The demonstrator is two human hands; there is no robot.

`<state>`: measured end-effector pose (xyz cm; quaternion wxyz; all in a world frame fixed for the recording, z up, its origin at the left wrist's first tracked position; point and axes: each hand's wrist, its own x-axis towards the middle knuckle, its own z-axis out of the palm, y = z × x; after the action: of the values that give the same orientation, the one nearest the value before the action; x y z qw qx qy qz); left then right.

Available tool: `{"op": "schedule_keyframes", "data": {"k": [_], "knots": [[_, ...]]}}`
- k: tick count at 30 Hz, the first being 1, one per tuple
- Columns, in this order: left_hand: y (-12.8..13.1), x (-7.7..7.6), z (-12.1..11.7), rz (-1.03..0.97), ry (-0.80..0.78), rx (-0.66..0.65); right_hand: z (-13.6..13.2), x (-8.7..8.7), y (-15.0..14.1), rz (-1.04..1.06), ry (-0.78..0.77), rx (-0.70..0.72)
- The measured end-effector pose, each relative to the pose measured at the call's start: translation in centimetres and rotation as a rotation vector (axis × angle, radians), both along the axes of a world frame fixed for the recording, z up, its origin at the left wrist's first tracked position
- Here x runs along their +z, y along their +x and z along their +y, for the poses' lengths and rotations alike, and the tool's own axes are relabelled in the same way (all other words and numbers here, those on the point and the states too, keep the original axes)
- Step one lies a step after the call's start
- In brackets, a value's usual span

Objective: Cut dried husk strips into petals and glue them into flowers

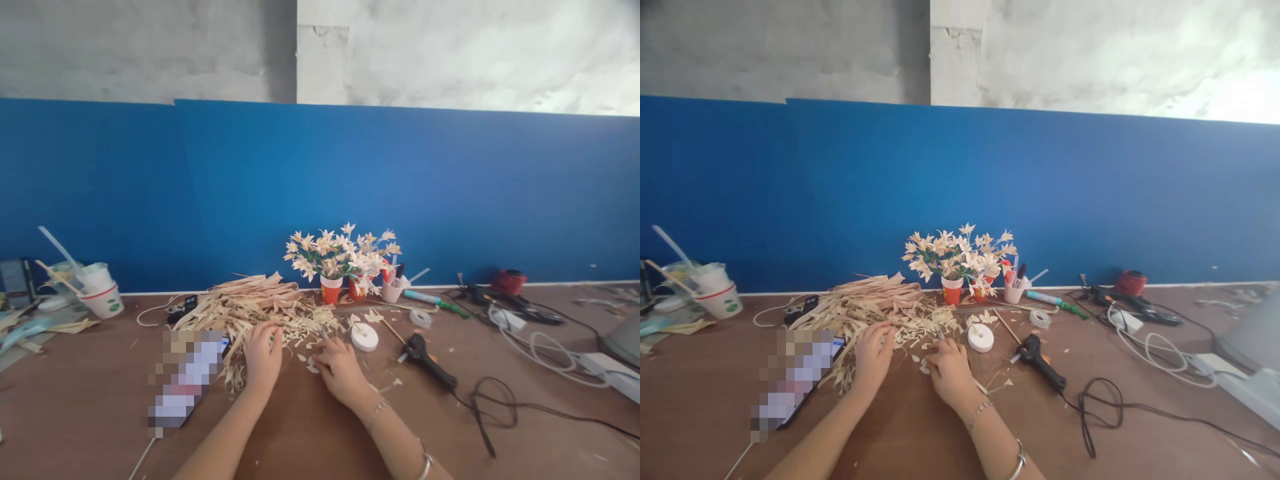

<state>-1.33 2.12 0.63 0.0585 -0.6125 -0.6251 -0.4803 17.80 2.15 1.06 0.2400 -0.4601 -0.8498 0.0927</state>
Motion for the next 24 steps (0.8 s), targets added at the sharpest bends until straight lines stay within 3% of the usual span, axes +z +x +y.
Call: {"op": "schedule_keyframes", "data": {"k": [9,14,18,24], "knots": [[0.0,-0.1,0.2,-0.048,-0.01,-0.103,1.0,-0.5,0.9,0.233,0.064,-0.16],[0.4,-0.1,0.0,-0.055,-0.018,-0.135,1.9,0.9,0.2,0.07,0.09,-0.236],[0.7,0.0,-0.2,-0.05,-0.025,-0.147,4.2,2.0,-1.1,-0.104,0.095,-0.273],[0.8,0.0,-0.2,-0.05,-0.007,-0.165,8.0,1.7,-1.6,-0.032,0.09,-0.248]]}}
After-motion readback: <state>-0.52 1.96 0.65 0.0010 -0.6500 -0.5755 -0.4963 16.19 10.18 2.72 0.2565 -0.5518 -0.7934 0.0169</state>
